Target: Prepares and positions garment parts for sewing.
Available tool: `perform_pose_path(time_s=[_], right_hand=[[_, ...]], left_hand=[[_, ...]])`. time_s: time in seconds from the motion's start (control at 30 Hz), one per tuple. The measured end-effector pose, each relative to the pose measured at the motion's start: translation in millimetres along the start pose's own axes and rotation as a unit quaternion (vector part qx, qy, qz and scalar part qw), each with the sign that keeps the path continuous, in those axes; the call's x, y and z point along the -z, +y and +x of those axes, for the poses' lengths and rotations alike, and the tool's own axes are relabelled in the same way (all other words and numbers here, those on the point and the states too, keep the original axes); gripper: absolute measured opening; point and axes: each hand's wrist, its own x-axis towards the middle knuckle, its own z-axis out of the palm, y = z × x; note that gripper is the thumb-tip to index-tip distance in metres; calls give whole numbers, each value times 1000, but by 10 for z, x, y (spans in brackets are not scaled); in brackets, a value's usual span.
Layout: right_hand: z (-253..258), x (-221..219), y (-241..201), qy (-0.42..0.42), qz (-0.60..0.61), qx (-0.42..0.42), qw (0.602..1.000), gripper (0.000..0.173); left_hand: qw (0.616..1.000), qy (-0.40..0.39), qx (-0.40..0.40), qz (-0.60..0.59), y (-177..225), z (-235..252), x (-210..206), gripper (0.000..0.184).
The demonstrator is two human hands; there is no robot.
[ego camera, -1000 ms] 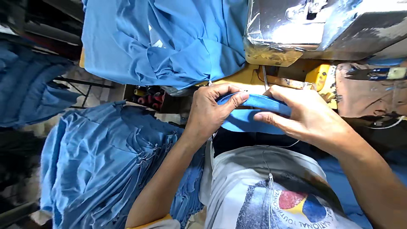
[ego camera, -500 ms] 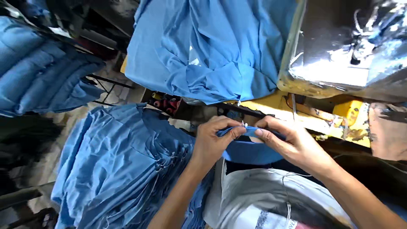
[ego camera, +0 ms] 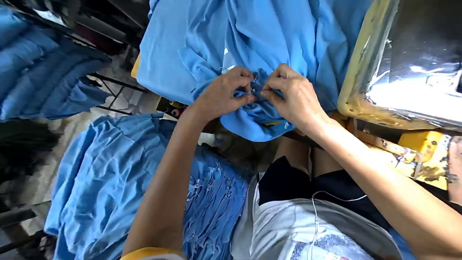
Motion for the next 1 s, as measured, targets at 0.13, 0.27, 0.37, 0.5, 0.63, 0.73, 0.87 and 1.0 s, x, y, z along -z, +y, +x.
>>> perform_pose_path(time_s=[0.13,0.27,0.37,0.5,0.63,0.73,0.87,1.0], right_hand=[[188,36,173,-70,49,33,996,16],[193,40,324,-57,114,61,990,17],[87,68,264,-12,149,105,983,18],[-424,521,-291,61,92,158,981,14],[-755,663,-490,144,63,160,974,11],[-812,656,-471,175,54,147,972,11],[-818,670,-460,183,42,127,974,11],[-786,650,-458,176,45,108,977,12]], left_hand=[[992,-63,35,-104,-74,81,111,20],[999,-19,-3,45,62,125,133,24],[993,67,-39,83,396,6,217,22],[981,172,-44,73,1107,-389,272,17],[978,206,-6,13,1470,-548,202,12],[978,208,22,17,1491,-506,193,13],[975,213,49,33,1528,-455,163,16],[970,227,59,62,1501,-424,160,21]])
